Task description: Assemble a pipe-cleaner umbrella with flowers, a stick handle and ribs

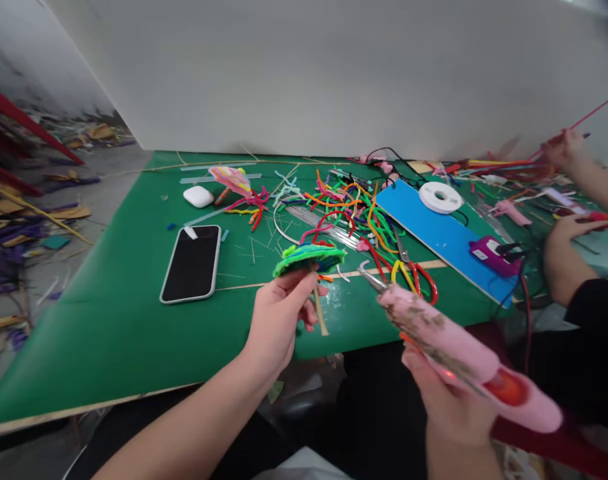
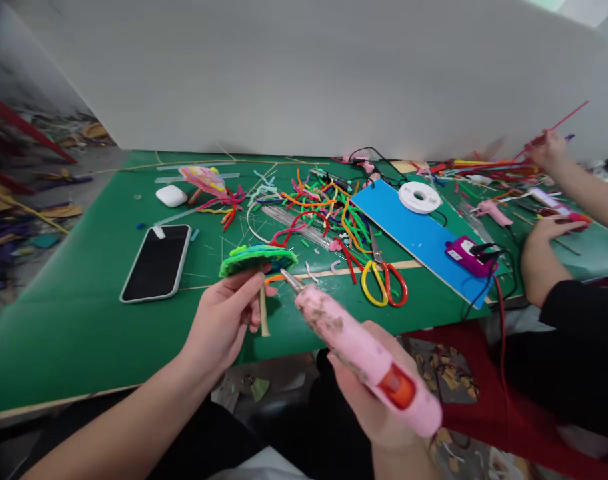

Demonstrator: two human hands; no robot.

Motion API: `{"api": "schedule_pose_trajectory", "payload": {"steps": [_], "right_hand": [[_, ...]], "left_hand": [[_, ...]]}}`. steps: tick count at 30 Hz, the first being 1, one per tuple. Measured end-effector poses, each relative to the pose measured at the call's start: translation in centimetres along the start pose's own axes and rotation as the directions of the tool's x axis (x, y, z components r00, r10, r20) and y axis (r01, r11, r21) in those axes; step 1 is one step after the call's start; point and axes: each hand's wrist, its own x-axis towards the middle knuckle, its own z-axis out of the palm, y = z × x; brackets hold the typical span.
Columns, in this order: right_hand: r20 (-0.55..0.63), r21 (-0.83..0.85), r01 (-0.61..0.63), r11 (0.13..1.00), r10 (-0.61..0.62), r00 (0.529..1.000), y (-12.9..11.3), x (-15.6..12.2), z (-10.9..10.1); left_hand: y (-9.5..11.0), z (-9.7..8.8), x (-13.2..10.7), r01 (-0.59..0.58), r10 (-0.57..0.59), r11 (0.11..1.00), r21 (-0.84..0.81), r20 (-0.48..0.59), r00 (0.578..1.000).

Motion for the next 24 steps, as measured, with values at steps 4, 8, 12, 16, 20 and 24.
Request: {"api": "schedule_pose_trajectory", "payload": {"steps": [4,8,12,16,20,24], "right_hand": [[-0.038,-0.085,0.163,0.983,-0.167,0.985,-1.3,0.3,1.8],[-0.048,-0.14,0.197,0.97,-0.205,0.978,-1.8,0.6,2.5],[-0.025,-0.187,0.214,0.959,-0.222,0.975,-2.0,0.8,2.7],[-0.021,-0.187,0.197,0.962,-0.205,0.979,-2.2,1.0,2.7],[-0.01,-0.192,0.189,0.963,-0.194,0.981,-2.2,0.9,2.7],[-0.026,-0.195,0.199,0.96,-0.208,0.978,-2.0,0.7,2.8]], "left_hand": [[0.1,0.3,-0.3,-0.026,0.026,1.0,-0.003,-0.017,1.0],[0.3,0.4,-0.5,-0.015,0.015,1.0,-0.012,-0.008,1.0],[0.3,0.5,-0.6,0.002,-0.002,1.0,-0.017,0.005,1.0],[0.4,0.5,-0.8,0.031,-0.031,0.999,-0.014,0.007,1.0],[0.5,0.5,-0.8,0.044,-0.044,0.999,-0.018,0.002,0.999],[0.5,0.6,-0.8,0.052,-0.052,0.999,-0.012,-0.011,0.999]]}}
